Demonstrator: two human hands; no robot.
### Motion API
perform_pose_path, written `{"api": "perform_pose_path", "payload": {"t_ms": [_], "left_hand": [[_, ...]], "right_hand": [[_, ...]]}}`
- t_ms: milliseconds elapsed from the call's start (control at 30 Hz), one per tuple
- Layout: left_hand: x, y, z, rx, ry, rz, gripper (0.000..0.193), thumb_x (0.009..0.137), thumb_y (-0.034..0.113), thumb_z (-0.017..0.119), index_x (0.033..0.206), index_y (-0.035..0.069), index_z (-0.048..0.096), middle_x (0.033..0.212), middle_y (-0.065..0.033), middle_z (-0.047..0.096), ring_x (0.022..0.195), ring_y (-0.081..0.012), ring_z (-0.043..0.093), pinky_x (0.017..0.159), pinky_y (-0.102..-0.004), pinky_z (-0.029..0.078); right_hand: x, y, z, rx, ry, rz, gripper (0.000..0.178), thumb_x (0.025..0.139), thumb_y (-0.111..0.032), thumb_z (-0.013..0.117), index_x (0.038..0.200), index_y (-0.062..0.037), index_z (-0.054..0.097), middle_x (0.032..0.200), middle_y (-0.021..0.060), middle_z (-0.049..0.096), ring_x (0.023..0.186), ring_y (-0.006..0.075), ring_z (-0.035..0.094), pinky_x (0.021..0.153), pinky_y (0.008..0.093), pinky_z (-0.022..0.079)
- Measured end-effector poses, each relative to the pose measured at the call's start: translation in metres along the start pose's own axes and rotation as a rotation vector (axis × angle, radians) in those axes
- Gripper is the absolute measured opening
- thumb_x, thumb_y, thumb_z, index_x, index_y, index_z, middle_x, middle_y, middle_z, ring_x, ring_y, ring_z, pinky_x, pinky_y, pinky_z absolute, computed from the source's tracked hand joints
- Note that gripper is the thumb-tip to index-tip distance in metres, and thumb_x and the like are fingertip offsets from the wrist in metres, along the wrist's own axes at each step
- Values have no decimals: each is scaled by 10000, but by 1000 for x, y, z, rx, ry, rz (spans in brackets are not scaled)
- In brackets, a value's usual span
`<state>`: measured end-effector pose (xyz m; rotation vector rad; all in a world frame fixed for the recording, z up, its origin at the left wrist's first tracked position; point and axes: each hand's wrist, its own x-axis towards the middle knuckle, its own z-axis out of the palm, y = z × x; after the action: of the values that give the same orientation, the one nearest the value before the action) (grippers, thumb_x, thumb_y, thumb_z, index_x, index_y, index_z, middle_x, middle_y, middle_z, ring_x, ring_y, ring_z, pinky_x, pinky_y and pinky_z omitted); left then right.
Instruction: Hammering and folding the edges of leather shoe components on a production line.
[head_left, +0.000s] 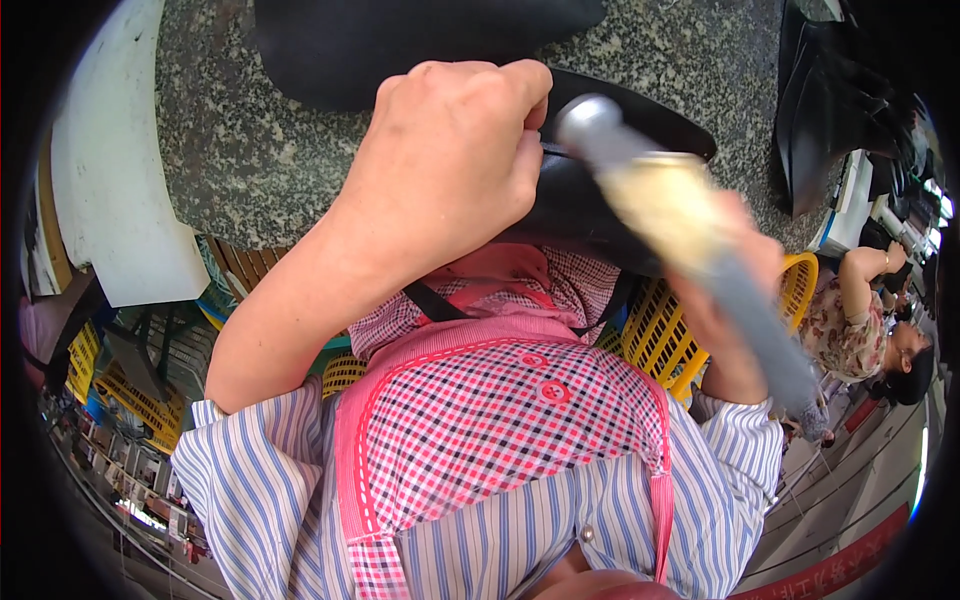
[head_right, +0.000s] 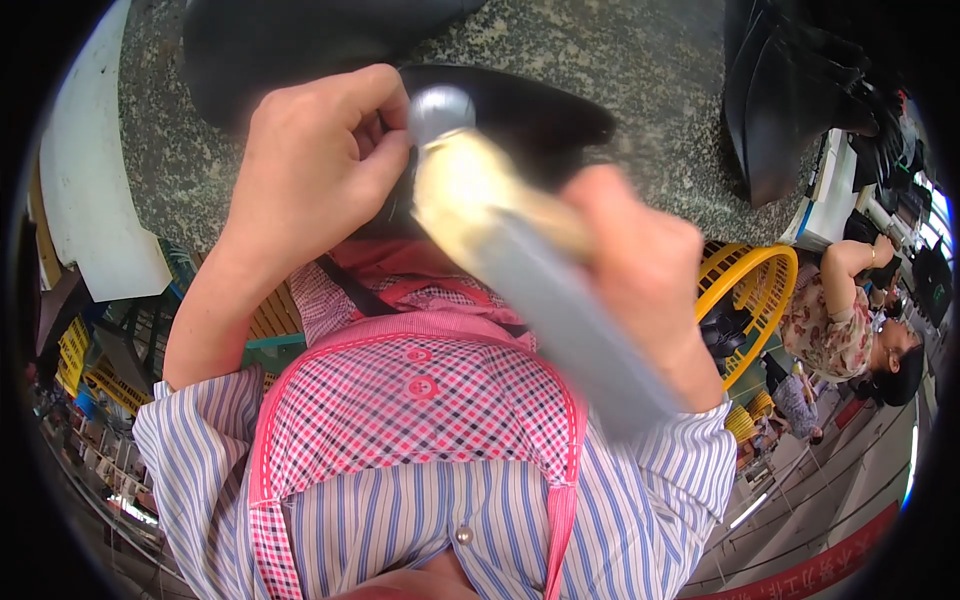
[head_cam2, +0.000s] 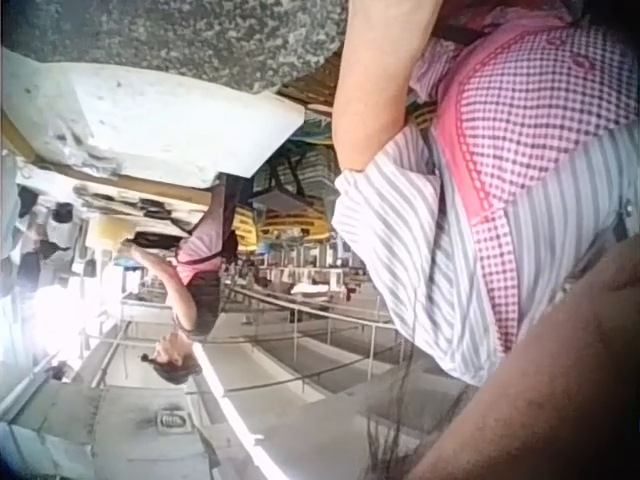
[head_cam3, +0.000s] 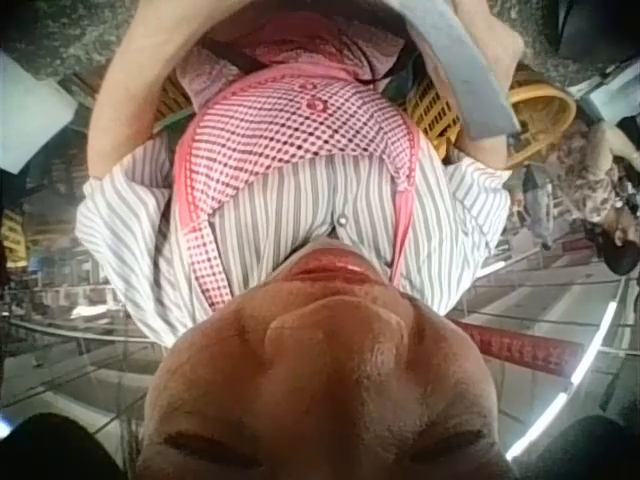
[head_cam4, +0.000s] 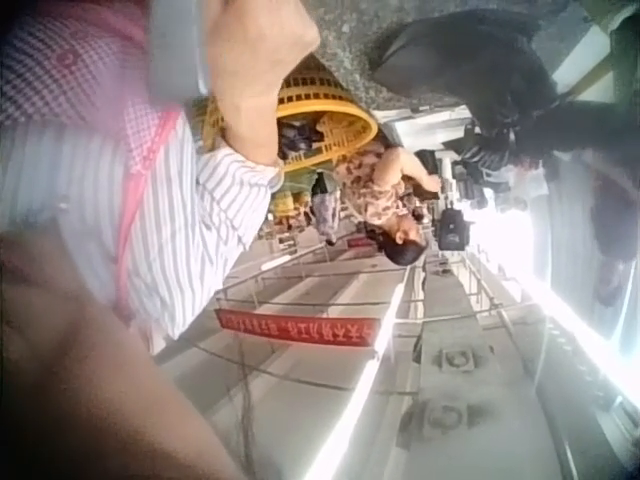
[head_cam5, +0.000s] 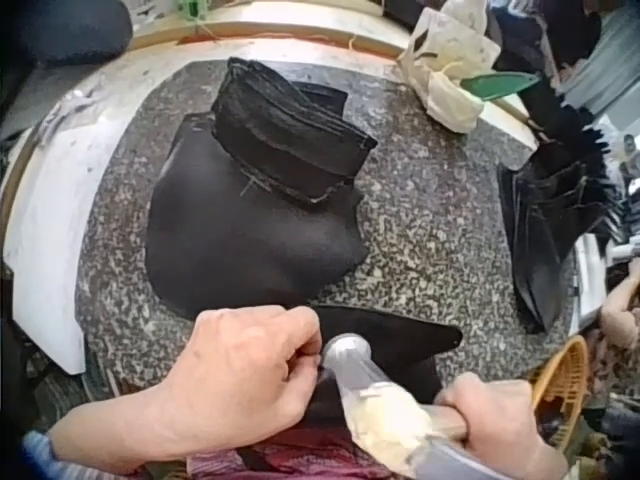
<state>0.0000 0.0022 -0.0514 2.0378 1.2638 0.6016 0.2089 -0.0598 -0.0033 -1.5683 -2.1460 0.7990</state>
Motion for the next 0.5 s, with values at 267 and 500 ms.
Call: {"api": "perform_pose_path", "payload": {"t_ms": [267,500], "left_hand": [[0,-21,-6,186,207,255,202,638,104,729,725,39,559,582,-67,478,525,-212,499,485,-322,396],[-25,-22,5,381,266,479,237,615,226,736,800,116,639,948,8,630,976,-241,540,760,-344,391]], "right_hand": [[-5,9,13,-119,-74,118,156,807,-93,609,758,-22,478,576,110,464,468,251,523,457,271,380],[-4,8,13,-68,-59,155,137,808,-94,613,790,-17,500,580,98,464,466,186,512,460,262,374]]}}
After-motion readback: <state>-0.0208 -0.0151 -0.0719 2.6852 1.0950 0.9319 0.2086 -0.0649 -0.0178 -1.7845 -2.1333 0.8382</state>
